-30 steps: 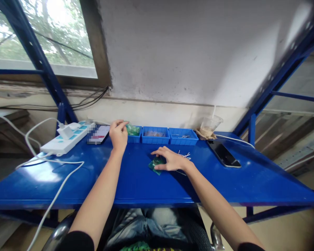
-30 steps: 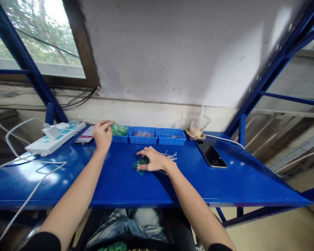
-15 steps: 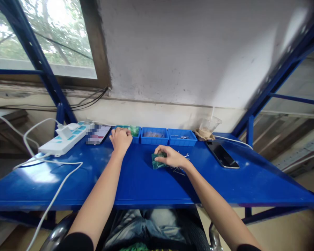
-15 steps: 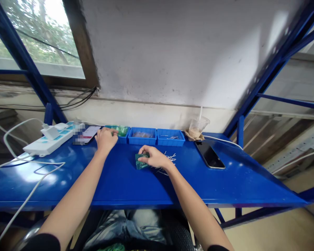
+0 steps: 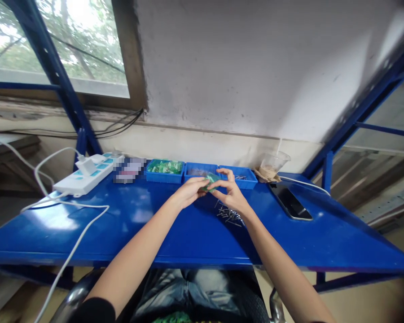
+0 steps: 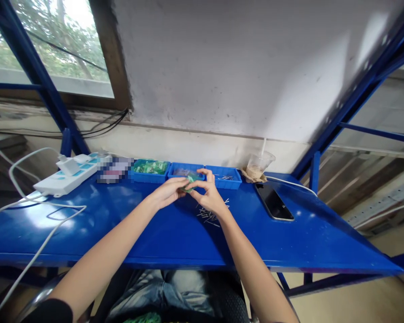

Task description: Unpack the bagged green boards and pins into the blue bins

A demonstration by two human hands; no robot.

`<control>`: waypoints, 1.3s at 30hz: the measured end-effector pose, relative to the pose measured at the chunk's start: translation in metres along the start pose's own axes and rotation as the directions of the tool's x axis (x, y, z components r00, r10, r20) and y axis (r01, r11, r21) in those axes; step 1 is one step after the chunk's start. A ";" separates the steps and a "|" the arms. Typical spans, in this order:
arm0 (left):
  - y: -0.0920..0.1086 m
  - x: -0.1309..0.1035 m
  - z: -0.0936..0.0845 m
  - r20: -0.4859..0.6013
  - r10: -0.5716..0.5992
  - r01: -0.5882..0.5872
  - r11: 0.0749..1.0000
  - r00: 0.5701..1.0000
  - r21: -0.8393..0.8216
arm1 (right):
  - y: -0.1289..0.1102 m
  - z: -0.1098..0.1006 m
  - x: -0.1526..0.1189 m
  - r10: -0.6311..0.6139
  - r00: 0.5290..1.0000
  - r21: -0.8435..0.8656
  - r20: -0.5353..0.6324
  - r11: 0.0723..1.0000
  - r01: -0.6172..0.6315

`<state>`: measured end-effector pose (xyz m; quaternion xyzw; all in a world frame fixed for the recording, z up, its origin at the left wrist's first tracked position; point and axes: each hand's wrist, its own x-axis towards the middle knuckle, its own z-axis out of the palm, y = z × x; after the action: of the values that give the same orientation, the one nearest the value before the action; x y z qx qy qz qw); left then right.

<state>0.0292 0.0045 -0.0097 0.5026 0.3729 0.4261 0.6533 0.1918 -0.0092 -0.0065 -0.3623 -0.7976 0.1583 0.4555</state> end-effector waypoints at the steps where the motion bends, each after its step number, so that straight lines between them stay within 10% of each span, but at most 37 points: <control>1: 0.002 0.001 -0.003 -0.058 0.083 -0.083 0.997 0.995 0.005 | 0.000 0.002 0.000 0.024 1.000 -0.016 -0.017 1.000 -0.025; 7: 0.006 0.003 -0.010 -0.139 0.480 -0.425 0.854 0.866 0.298 | 0.011 0.014 0.004 0.383 0.923 0.228 -0.025 0.902 -0.368; 12: 0.004 0.002 -0.008 -0.099 0.531 -0.390 0.724 0.842 0.569 | 0.017 0.016 0.006 0.504 0.862 0.481 0.054 0.744 -0.465; 18: 0.006 0.001 -0.015 -0.038 0.445 -0.312 0.685 0.895 0.658 | 0.016 0.018 0.004 0.334 0.922 0.277 -0.196 0.921 -0.274; 26: 0.017 -0.003 -0.019 -0.105 -0.016 0.045 0.957 0.994 0.286 | 0.005 0.011 0.001 0.030 0.955 0.017 -0.294 1.000 -0.026; 29: 0.013 0.000 -0.017 -0.173 0.090 -0.032 0.949 0.981 0.314 | 0.003 0.015 0.000 -0.010 0.961 -0.019 -0.275 1.000 0.005; 35: 0.004 0.000 -0.010 -0.010 0.664 -0.446 0.512 0.747 0.734 | 0.014 0.017 0.003 0.287 0.923 0.165 -0.255 0.954 -0.251; 39: 0.000 -0.002 -0.004 0.131 0.659 -0.482 0.386 0.741 0.787 | 0.022 0.013 0.005 0.415 0.887 0.308 -0.204 0.887 -0.344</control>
<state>0.0246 0.0038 -0.0105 0.7839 0.3858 0.4670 0.1367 0.1890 0.0106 -0.0232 -0.4666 -0.6143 0.2997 0.5613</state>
